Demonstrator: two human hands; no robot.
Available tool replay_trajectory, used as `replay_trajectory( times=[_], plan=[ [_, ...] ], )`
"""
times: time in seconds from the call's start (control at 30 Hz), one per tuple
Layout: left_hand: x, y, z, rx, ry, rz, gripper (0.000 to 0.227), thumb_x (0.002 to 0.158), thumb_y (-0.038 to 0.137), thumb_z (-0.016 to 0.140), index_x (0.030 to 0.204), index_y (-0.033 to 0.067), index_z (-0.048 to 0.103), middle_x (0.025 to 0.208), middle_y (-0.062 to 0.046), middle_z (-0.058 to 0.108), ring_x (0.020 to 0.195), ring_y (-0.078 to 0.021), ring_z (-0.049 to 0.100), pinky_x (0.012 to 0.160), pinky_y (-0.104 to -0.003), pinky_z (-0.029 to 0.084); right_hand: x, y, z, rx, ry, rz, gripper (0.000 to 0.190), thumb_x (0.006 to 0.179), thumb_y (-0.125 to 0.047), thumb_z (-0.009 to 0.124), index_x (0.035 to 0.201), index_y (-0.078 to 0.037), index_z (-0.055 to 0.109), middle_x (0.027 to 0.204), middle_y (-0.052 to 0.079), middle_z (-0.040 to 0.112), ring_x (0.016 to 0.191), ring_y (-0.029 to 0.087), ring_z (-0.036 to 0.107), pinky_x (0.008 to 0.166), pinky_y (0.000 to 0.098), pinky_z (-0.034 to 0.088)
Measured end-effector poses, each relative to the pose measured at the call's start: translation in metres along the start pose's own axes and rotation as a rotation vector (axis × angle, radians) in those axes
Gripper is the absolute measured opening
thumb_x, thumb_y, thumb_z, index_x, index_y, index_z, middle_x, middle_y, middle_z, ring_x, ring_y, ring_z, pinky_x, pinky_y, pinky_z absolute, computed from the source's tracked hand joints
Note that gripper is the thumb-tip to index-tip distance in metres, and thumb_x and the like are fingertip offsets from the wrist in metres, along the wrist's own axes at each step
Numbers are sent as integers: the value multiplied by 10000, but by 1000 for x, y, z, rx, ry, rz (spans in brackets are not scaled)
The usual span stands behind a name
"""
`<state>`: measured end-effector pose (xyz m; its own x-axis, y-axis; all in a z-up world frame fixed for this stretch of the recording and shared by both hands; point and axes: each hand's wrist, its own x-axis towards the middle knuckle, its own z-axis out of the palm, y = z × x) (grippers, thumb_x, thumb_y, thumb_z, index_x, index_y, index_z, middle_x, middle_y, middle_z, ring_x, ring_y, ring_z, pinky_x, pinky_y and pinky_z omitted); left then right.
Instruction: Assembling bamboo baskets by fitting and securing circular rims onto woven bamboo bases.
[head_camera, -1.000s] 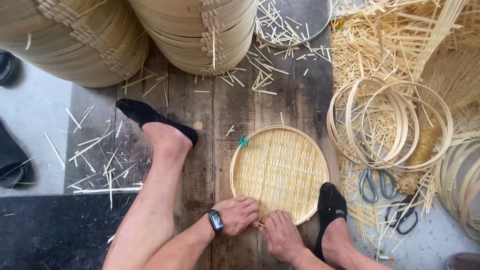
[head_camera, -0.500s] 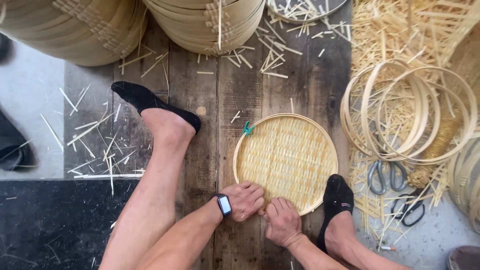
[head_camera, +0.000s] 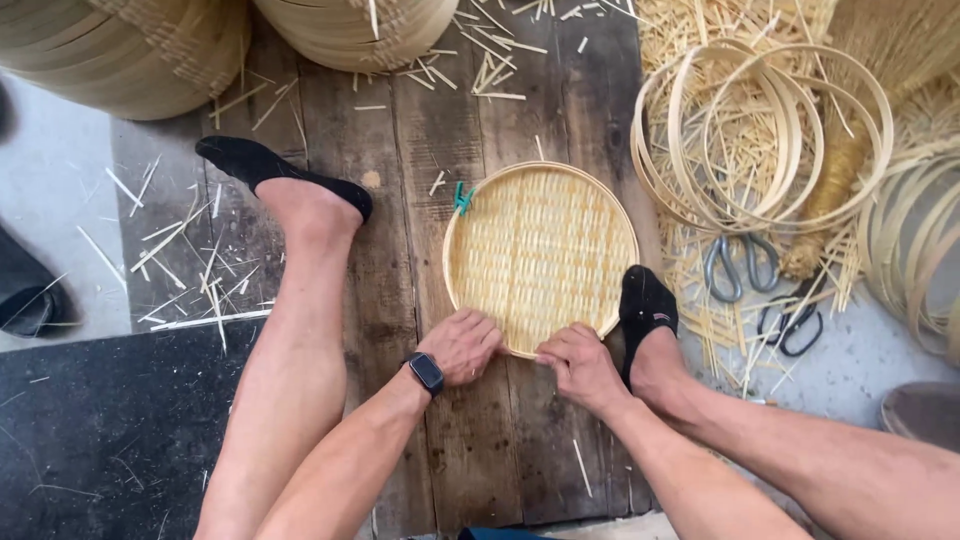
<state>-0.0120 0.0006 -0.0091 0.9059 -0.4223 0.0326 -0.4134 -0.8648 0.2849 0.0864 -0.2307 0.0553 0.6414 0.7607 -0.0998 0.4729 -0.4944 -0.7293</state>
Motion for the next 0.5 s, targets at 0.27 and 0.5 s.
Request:
replay_trajectory(
  times=[0.27,0.5],
  plan=[
    [9,4,-1,-165,-82,-137,204,953,242,629,954,38,644,928,-108,624,907,-258,591,875,-395,481,31,-13,-16,-22,-260,426,174,708,-188,877,799,-63,796,802,92,735,804,265,691,808,379,539],
    [20,-9,-16,-334,-89,-172,274,931,323,677,878,54,677,910,-95,662,951,-269,608,892,-409,502,37,-5,-16,-85,-202,473,430,548,-249,978,819,-28,729,880,96,700,854,252,675,789,373,546]
  ],
)
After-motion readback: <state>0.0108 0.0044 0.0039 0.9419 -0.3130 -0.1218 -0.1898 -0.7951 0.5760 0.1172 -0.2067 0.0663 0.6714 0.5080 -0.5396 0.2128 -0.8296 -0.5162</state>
